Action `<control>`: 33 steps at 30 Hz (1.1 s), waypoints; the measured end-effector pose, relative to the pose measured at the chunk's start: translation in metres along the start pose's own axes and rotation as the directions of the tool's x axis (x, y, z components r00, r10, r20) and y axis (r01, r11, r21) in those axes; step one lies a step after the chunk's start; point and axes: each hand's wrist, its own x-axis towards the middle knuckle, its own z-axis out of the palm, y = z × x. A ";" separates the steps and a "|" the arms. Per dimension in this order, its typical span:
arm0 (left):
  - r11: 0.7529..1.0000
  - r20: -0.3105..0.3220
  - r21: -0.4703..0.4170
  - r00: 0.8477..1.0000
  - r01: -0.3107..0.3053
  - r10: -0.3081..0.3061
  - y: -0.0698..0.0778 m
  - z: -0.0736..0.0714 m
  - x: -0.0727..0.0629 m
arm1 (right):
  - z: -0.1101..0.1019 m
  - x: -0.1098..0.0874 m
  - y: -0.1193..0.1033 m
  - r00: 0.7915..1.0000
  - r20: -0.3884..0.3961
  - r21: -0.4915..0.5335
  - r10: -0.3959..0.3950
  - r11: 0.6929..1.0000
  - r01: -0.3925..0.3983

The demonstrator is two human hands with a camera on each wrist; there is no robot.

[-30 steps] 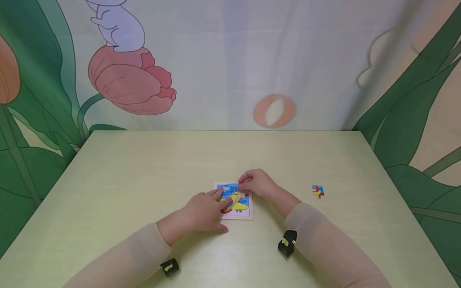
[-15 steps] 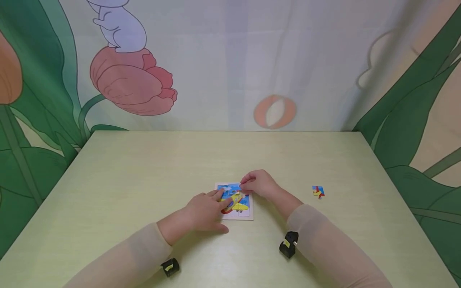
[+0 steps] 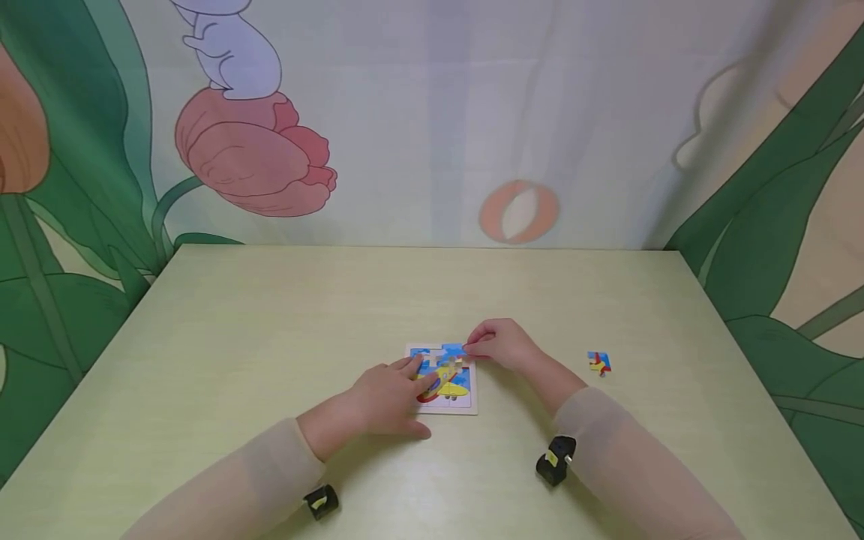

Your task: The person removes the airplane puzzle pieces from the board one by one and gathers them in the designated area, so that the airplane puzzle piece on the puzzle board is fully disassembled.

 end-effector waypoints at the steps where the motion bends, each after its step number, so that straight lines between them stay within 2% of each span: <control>1: 1.000 0.000 -0.002 1.000 0.001 -0.001 0.000 0.000 0.000 | -0.001 -0.001 0.001 1.000 -0.003 -0.006 0.002 1.000 -0.002; 10: 1.000 -0.003 -0.011 1.000 0.008 -0.008 -0.001 0.002 0.000 | -0.012 -0.003 0.007 1.000 0.003 -0.024 -0.018 1.000 0.018; 20: 1.000 -0.008 -0.011 1.000 0.000 -0.001 -0.001 0.002 0.001 | -0.026 -0.010 0.016 1.000 -0.005 -0.001 0.005 1.000 -0.005; 25: 1.000 -0.011 -0.016 1.000 0.002 -0.002 0.000 0.002 0.000 | -0.032 -0.015 0.018 1.000 -0.010 -0.020 0.020 1.000 -0.020; 33: 0.999 -0.008 -0.036 1.000 0.005 -0.005 0.000 0.001 -0.001 | -0.041 -0.022 0.025 1.000 0.000 0.041 -0.013 0.999 0.013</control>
